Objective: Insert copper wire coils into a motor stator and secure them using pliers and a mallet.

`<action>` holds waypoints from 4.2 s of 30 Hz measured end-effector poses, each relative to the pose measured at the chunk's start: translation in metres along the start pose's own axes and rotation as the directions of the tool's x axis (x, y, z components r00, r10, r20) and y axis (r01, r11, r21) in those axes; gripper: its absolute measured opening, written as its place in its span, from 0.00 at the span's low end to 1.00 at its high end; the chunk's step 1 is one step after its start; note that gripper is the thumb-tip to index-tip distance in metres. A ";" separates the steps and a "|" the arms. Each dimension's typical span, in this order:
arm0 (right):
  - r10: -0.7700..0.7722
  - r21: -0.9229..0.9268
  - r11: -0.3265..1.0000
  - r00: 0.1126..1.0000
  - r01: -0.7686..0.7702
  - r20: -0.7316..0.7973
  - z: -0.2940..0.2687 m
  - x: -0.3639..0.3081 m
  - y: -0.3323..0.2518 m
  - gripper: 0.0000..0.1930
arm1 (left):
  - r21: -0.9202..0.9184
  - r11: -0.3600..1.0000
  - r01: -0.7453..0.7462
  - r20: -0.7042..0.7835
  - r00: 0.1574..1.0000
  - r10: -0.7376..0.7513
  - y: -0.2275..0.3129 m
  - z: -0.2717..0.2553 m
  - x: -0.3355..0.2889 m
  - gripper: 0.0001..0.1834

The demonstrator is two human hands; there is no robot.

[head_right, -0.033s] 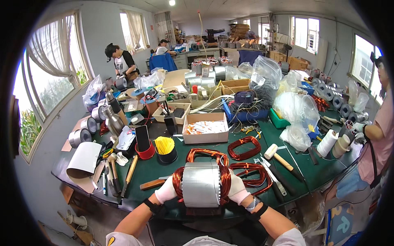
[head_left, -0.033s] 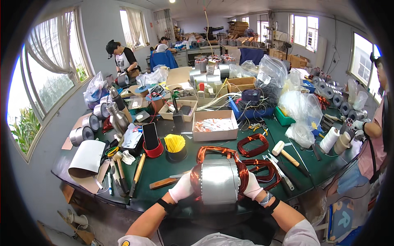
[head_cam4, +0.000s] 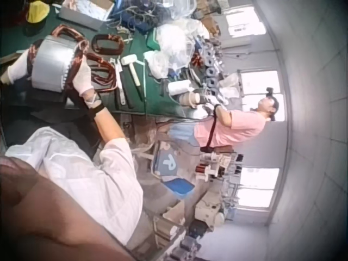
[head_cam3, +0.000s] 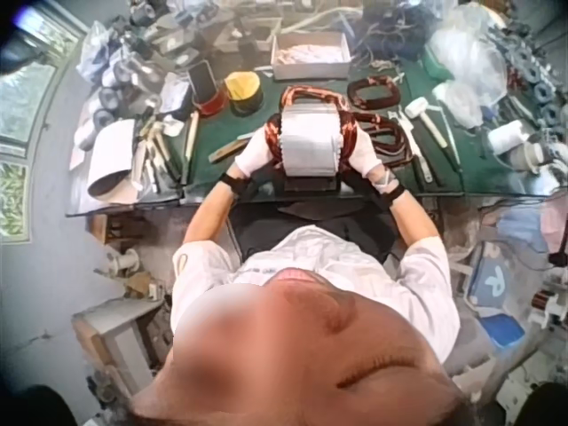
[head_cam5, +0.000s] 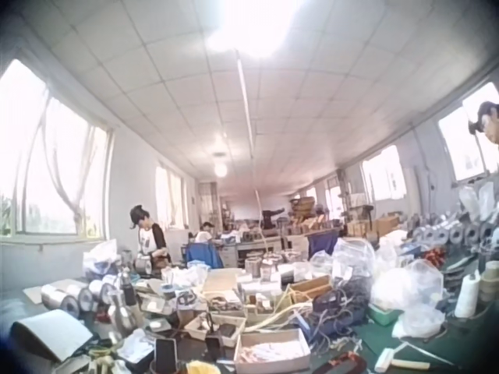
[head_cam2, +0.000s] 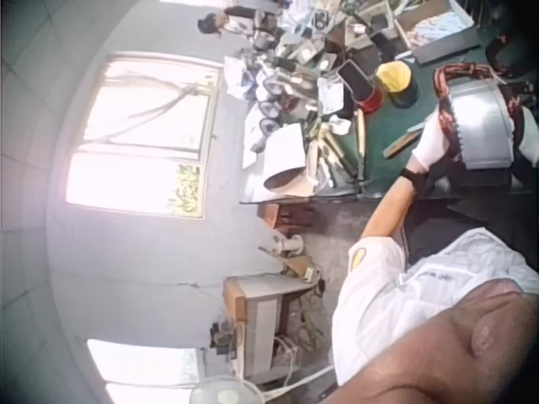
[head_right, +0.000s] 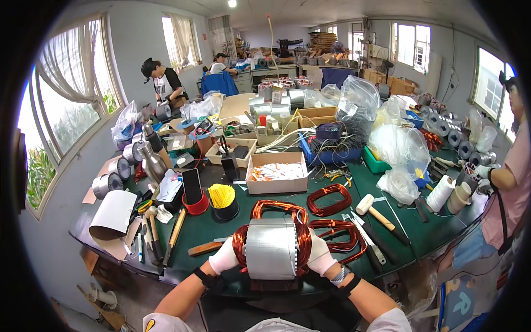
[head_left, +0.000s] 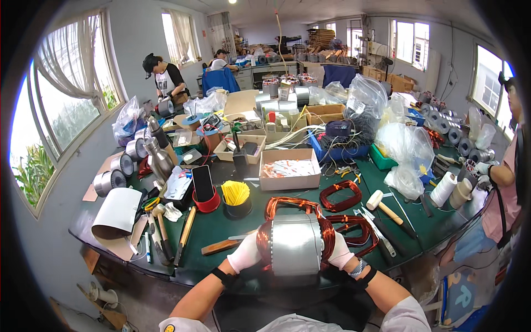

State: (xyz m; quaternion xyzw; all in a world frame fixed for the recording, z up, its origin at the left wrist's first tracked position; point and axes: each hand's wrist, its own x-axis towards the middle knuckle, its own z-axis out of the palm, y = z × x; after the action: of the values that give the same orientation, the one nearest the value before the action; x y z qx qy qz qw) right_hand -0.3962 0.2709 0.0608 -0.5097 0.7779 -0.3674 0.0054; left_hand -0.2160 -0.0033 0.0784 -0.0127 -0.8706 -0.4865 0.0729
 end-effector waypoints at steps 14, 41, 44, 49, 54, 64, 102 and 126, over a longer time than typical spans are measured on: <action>-0.032 -0.051 0.998 0.999 0.031 -0.021 -0.001 0.011 0.013 0.38 | -0.100 0.994 -0.055 -0.153 0.987 0.039 0.003 0.001 0.009 0.17; -0.308 0.008 0.946 0.901 0.325 -0.305 -0.101 0.010 -0.105 0.17 | 0.393 0.907 0.152 -0.525 0.847 0.086 0.014 0.035 -0.099 0.20; 0.029 0.305 0.951 0.965 0.054 -0.262 -0.104 0.040 -0.096 0.13 | 0.400 0.904 0.150 -0.535 0.839 0.098 0.010 0.036 -0.099 0.19; 0.323 0.424 0.827 0.929 -0.369 0.179 -0.105 0.126 -0.085 0.16 | 0.407 0.900 0.156 -0.546 0.832 0.102 0.013 0.034 -0.103 0.18; 0.284 0.104 0.927 0.855 -0.360 0.434 -0.069 0.149 -0.030 0.31 | 0.303 0.936 0.178 -0.549 0.836 0.019 0.012 0.035 -0.101 0.18; 0.243 -0.241 0.900 0.877 -0.363 -0.414 -0.072 0.103 0.009 0.36 | 0.308 0.935 0.174 -0.555 0.831 0.028 0.009 0.034 -0.103 0.17; 0.249 0.408 0.912 0.849 -0.043 -0.467 -0.002 -0.032 -0.095 0.22 | -0.012 0.990 -0.138 -0.815 0.576 0.070 0.065 0.079 -0.032 0.33; 0.096 0.175 0.984 0.904 -0.023 -0.418 -0.034 -0.025 -0.104 0.11 | -0.197 0.979 -0.058 -0.740 0.663 -0.110 0.085 0.070 -0.031 0.27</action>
State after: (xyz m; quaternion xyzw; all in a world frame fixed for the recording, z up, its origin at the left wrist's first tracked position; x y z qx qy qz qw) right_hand -0.3147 0.2878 0.1366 -0.3912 0.7423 -0.5326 -0.1103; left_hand -0.1850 0.1022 0.1103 0.1930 -0.7094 -0.5360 0.4149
